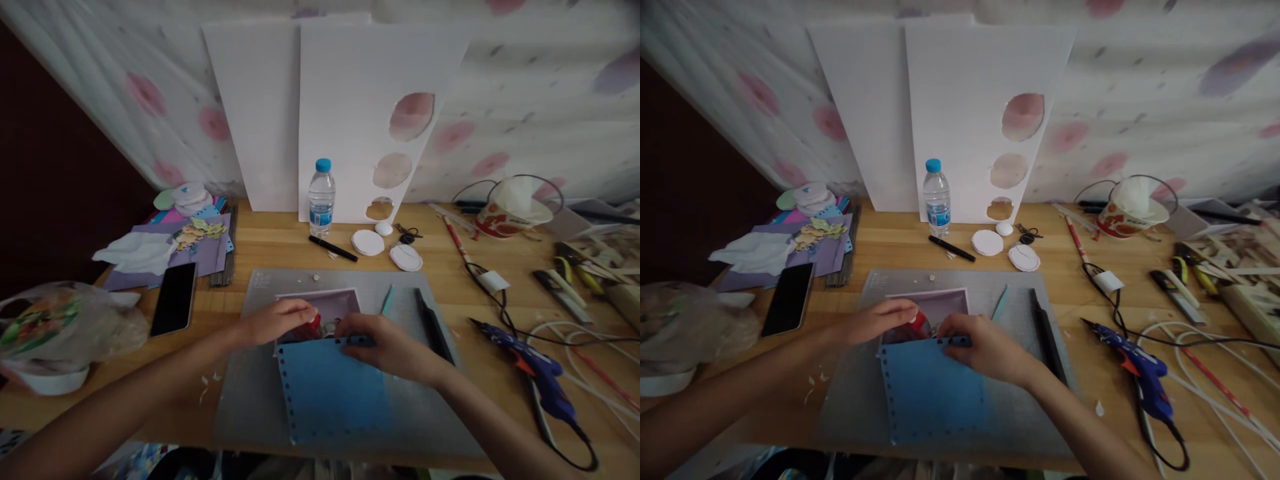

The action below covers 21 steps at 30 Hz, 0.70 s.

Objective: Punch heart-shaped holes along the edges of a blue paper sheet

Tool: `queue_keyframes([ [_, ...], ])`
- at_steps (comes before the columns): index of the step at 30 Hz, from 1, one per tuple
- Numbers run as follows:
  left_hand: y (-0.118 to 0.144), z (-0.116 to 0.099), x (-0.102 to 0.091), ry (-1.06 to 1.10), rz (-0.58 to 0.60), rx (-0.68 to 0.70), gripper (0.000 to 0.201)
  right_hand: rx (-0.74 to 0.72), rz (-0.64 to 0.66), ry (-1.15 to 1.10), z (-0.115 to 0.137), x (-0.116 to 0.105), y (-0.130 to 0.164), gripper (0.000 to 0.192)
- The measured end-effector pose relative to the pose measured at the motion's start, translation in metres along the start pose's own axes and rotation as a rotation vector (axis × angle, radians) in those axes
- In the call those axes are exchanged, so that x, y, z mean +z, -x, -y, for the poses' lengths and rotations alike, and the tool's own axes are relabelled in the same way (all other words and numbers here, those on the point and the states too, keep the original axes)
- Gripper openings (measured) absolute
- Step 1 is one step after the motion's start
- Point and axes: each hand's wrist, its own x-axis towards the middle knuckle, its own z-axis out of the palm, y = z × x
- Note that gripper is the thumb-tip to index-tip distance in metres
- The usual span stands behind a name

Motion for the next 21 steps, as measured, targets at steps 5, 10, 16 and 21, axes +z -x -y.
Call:
queue_keyframes([
  [5,0.004,0.008,0.002,0.329,0.055,-0.024,0.049,0.007,-0.014,0.042,0.003,0.007,0.013,0.016],
  [10,0.007,-0.001,0.003,0.356,-0.081,-0.008,0.030,-0.011,-0.104,0.042,0.001,0.015,0.024,0.019],
  [16,0.017,0.001,0.004,0.222,-0.194,0.074,0.019,-0.004,-0.200,-0.052,-0.003,0.020,0.032,0.009],
  [21,0.045,0.006,0.022,-0.162,-0.120,0.100,0.050,-0.007,-0.234,-0.003,0.002,0.036,0.034,0.011],
])
